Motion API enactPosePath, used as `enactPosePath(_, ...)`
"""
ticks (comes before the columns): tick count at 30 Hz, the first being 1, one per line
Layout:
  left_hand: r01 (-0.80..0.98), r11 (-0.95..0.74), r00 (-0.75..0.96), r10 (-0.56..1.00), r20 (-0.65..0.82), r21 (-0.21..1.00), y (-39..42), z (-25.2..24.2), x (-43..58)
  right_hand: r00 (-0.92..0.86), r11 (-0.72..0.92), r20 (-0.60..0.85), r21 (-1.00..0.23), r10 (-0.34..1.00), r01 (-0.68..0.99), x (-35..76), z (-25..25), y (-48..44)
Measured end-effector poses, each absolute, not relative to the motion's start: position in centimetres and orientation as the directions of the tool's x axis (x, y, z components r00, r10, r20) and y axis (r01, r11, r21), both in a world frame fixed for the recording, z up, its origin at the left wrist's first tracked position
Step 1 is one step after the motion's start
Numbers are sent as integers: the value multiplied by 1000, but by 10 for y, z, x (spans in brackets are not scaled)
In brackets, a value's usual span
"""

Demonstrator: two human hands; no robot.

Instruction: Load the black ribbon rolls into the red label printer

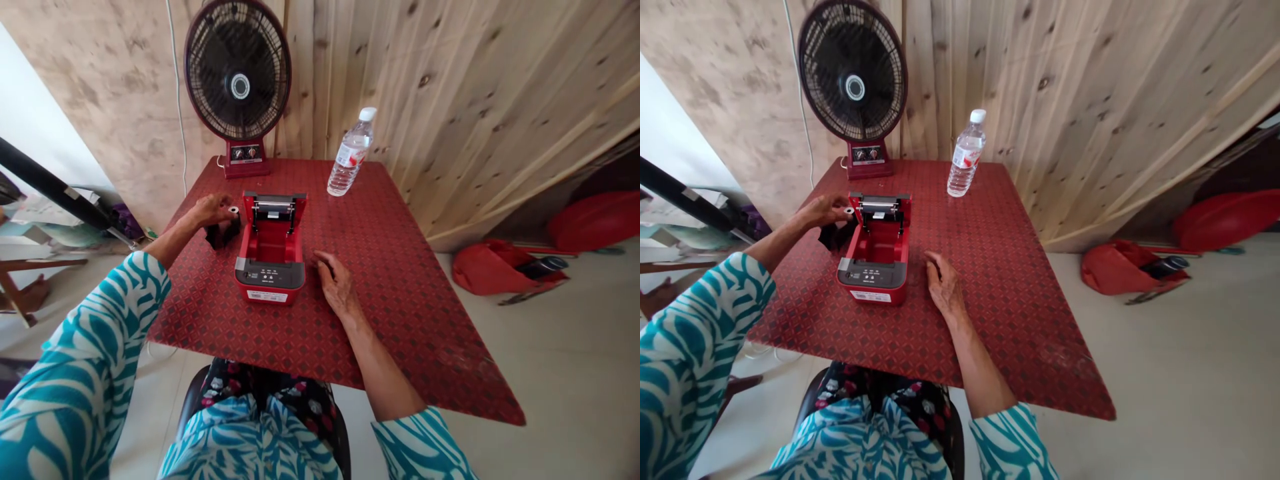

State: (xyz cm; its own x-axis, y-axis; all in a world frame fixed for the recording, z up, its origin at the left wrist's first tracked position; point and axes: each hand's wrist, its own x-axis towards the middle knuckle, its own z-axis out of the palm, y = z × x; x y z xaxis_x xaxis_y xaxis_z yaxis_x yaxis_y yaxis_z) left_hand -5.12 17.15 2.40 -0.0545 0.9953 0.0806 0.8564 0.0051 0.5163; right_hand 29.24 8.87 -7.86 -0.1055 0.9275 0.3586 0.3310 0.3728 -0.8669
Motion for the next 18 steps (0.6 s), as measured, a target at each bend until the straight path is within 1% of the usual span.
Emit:
enactPosePath(2,692,-58,-127,972,200,719,163,23,-74,-108,366,350,-869,930,333,292,-78,89)
enactPosePath(3,601,-89,-196,947,254,794,157,21,-86,-111,366,350,-869,930,333,292,-77,88)
enactPosePath(4,522,-90,-262,929,260,848,150,18,-97,-112,368,351,-868,930,333,292,-77,89)
enactPosePath(5,457,-60,-283,936,209,888,143,14,-107,-112,370,353,-868,929,332,292,-76,89)
enactPosePath(7,431,-5,-269,954,134,902,130,4,-116,-108,369,354,-868,929,331,292,-76,89)
enactPosePath(9,426,31,-198,978,60,904,121,-8,-114,-100,363,350,-871,931,330,291,-76,90)
enactPosePath(11,427,28,-158,986,44,904,118,-18,-103,-94,358,347,-873,933,330,291,-76,90)
enactPosePath(12,428,24,-172,983,56,903,118,-21,-97,-92,355,345,-875,934,329,290,-76,90)
enactPosePath(14,408,30,-265,960,87,912,118,-22,-89,-90,348,338,-879,937,327,289,-76,90)
enactPosePath(16,325,21,-366,925,105,946,114,-17,-89,-90,338,327,-882,941,329,289,-75,89)
enactPosePath(18,212,-46,-403,906,130,976,106,-5,-94,-92,330,318,-883,944,333,288,-75,89)
